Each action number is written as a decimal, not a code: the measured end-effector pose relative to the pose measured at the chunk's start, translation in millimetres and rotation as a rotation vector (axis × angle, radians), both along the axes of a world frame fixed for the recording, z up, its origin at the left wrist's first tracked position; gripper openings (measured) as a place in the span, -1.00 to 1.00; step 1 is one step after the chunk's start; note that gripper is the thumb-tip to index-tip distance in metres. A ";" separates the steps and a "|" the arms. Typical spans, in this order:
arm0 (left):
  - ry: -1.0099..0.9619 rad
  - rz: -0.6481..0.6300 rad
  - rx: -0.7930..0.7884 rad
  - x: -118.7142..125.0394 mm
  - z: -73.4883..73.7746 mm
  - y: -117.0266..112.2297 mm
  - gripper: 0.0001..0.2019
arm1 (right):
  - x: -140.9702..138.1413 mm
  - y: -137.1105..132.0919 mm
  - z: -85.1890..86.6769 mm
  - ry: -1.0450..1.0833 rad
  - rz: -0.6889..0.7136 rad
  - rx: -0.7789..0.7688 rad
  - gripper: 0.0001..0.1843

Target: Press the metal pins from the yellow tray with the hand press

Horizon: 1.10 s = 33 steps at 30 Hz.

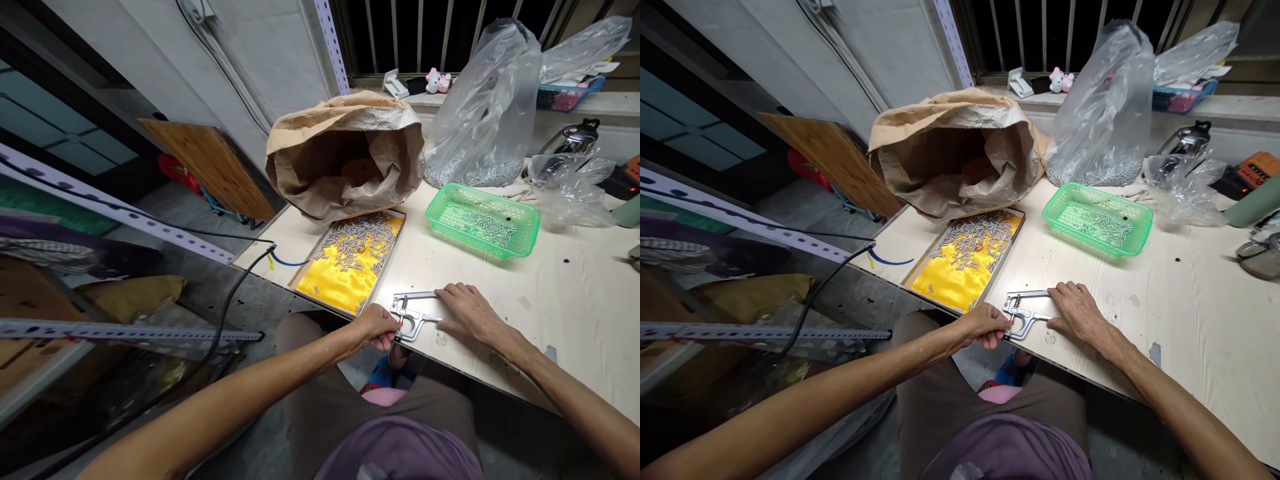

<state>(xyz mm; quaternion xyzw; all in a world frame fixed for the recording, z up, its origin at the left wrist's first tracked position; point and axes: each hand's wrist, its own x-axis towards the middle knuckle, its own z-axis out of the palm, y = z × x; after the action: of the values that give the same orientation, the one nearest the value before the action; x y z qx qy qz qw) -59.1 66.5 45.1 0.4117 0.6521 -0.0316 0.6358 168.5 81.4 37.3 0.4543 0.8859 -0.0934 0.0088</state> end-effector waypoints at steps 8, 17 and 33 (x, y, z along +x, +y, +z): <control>0.326 -0.621 1.022 14.9 7.2 -8.2 -0.80 | -1.6 -5.5 -3.3 0.030 -0.008 0.056 -0.53; 0.320 -0.986 1.101 49.4 -4.7 20.4 -0.51 | -7.0 -7.2 -2.8 -0.034 -0.083 0.012 -0.55; 0.306 -0.986 1.041 54.7 -13.5 15.6 -0.82 | -12.9 -34.9 -11.7 0.174 -0.133 0.085 -0.75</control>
<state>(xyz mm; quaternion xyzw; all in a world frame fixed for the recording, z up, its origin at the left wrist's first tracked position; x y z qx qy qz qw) -4.3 82.2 31.6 0.8971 0.4031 -0.0572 0.1716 155.6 46.4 25.6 0.5023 0.8543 -0.0951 -0.0938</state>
